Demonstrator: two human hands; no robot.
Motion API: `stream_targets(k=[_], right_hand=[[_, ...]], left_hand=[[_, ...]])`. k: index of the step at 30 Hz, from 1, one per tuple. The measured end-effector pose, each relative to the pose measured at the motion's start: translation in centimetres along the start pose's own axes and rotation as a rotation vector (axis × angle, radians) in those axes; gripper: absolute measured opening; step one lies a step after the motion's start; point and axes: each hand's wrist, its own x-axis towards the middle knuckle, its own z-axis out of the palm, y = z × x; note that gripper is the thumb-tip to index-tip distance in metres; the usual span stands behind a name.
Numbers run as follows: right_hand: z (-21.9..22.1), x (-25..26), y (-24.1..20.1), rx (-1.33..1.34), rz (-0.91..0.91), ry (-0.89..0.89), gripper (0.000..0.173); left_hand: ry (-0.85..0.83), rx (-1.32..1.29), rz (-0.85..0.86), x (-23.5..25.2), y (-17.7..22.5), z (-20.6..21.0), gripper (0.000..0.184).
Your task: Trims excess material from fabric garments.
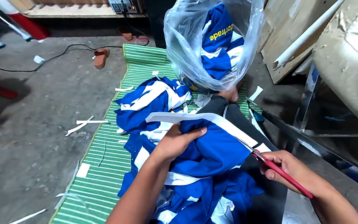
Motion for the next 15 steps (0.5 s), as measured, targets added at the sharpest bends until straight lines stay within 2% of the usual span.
stream_targets(k=[5, 15], right_hand=[[0.0, 0.6, -0.3, -0.008, 0.040, 0.029, 0.061], [-0.5, 1.5, -0.6, -0.030, 0.001, -0.006, 0.061]], left_hand=[[0.007, -0.020, -0.011, 0.1, 0.0, -0.2, 0.015], [-0.046, -0.022, -0.039, 0.2, 0.1, -0.4, 0.013]])
